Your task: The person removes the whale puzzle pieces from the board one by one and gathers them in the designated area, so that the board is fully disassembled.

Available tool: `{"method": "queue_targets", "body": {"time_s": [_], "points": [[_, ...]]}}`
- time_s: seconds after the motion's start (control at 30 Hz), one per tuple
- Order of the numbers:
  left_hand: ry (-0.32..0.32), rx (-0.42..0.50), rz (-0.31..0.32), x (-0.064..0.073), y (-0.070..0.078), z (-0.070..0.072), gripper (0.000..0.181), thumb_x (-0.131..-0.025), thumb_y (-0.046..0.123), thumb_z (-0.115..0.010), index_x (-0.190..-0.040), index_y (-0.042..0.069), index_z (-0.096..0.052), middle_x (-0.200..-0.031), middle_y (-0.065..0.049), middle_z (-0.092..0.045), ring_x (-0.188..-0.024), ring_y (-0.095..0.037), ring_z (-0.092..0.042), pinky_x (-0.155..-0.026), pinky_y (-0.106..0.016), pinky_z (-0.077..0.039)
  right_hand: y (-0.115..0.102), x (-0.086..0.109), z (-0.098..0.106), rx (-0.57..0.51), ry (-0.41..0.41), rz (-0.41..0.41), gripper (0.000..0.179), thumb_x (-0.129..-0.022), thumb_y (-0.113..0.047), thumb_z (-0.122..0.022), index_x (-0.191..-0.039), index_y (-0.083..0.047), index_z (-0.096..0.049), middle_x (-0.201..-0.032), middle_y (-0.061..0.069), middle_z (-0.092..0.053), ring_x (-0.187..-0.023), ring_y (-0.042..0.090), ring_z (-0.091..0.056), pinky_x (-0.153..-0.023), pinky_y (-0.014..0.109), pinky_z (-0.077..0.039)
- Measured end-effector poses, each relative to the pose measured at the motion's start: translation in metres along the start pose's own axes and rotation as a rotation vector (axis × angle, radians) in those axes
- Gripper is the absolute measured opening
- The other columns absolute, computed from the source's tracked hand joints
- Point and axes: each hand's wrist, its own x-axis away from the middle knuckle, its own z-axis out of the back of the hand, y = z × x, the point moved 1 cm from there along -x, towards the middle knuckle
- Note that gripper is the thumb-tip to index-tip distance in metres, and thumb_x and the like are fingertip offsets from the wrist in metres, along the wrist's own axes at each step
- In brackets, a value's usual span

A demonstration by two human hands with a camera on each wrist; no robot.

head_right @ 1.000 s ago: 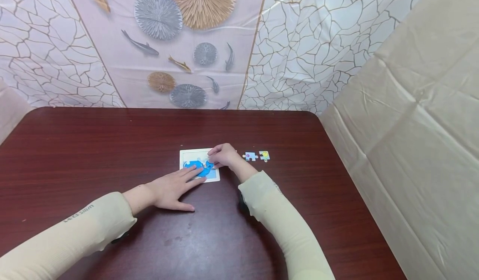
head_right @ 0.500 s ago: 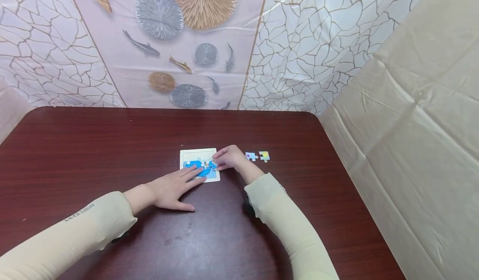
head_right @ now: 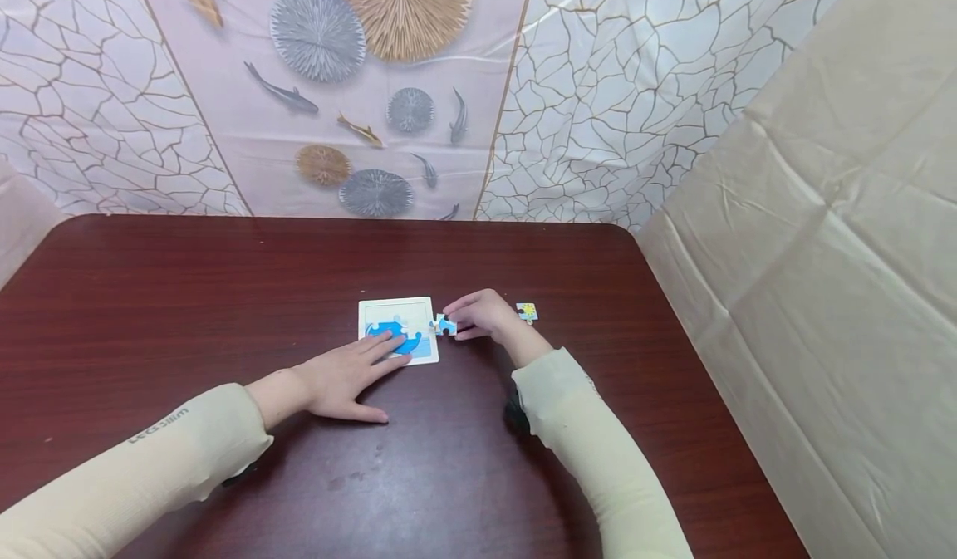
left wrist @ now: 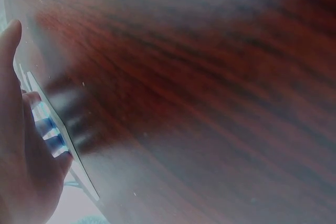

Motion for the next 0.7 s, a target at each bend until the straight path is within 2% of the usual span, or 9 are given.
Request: {"method": "queue_targets", "body": {"time_s": [0.1, 0.33, 0.7], "points": [[0.013, -0.011, -0.01, 0.001, 0.0, 0.0, 0.082, -0.086, 0.062, -0.049, -0.148, 0.012, -0.029, -0.155, -0.014, -0.021, -0.144, -0.033, -0.018, -0.116, -0.044, -0.021, 0.003, 0.003, 0.006, 0.003, -0.005, 0.013, 0.027, -0.089, -0.004, -0.06, -0.115, 0.006, -0.063, -0.118, 0.02, -0.061, -0.077, 0.014, -0.063, -0.073, 0.034, -0.058], [0.032, -0.017, -0.022, 0.002, 0.001, 0.001, 0.082, -0.086, 0.061, -0.05, -0.147, 0.011, -0.029, -0.155, -0.016, -0.022, -0.143, -0.034, -0.019, -0.116, -0.044, -0.022, 0.011, 0.008, 0.023, -0.008, -0.028, 0.027, 0.028, -0.09, -0.002, -0.057, -0.116, 0.009, -0.06, -0.105, 0.016, -0.063, -0.073, 0.013, -0.061, -0.073, 0.034, -0.058], [0.023, -0.014, -0.017, 0.001, 0.001, 0.001, 0.082, -0.086, 0.061, -0.05, -0.148, 0.012, -0.029, -0.155, -0.015, -0.021, -0.144, -0.033, -0.018, -0.116, -0.044, -0.022, 0.025, 0.017, 0.053, 0.011, -0.034, 0.032, 0.031, -0.092, -0.001, -0.055, -0.12, 0.011, -0.057, -0.112, 0.016, -0.062, -0.075, 0.01, -0.06, -0.076, 0.035, -0.057]]}}
